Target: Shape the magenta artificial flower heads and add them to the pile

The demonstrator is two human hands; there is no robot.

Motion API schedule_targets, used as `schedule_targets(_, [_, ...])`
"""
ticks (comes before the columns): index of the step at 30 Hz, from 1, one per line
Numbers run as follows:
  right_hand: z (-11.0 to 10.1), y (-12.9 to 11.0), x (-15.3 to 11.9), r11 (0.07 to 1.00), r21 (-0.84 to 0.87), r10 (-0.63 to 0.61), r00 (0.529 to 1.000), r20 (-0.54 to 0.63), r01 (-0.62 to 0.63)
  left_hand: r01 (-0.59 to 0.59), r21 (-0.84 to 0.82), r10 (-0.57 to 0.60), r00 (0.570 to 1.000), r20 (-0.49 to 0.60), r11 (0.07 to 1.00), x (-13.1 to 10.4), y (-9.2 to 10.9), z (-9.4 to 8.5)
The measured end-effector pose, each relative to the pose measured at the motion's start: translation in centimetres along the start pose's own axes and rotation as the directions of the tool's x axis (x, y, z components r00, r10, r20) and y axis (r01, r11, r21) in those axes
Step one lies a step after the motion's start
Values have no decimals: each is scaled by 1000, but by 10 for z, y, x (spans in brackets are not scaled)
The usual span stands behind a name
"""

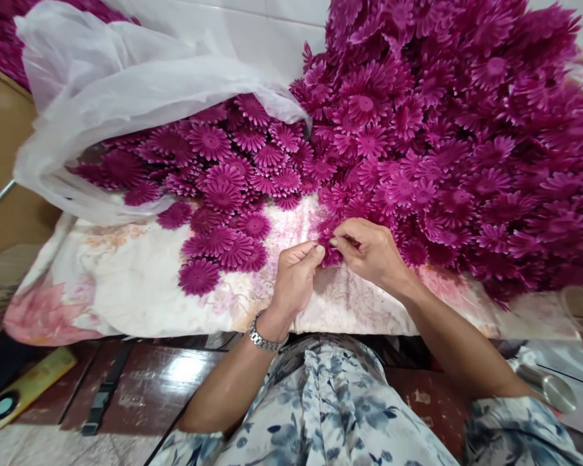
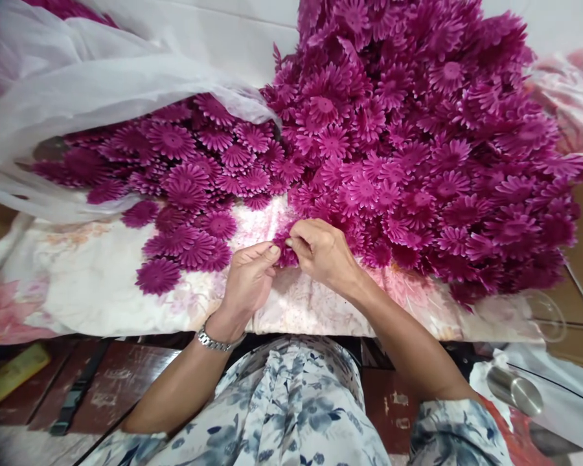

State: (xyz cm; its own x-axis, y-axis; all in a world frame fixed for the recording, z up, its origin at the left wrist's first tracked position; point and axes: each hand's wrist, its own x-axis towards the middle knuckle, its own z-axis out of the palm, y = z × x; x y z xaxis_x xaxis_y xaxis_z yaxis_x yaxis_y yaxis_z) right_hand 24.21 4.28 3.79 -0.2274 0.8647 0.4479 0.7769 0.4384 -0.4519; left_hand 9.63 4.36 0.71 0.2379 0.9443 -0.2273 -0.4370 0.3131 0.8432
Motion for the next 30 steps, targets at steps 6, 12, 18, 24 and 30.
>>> schedule_targets(6, [-61, 35, 8, 794, -488, 137, 889, -438, -363, 100, -168, -100, 995, 4, 981, 0, 6, 3])
schedule_targets(12, [-31, 5, 5, 989, -135, 63, 998, 32, -58, 83, -144, -80, 996, 27, 986, 0, 5, 3])
schedule_targets(18, [8, -5, 0, 998, 53, -37, 997, 71, 33, 89, -69, -87, 996, 35, 994, 1, 3, 3])
schedule_targets(24, [6, -9, -4, 997, -66, -42, 999, -5, 42, 16, -17, -16, 1000, 9, 1000, 1, 3, 4])
schedule_targets(30, [4, -15, -3, 998, -50, -42, 999, 6, 42, -34, 4, 35, 996, -85, 999, 3, 2, 3])
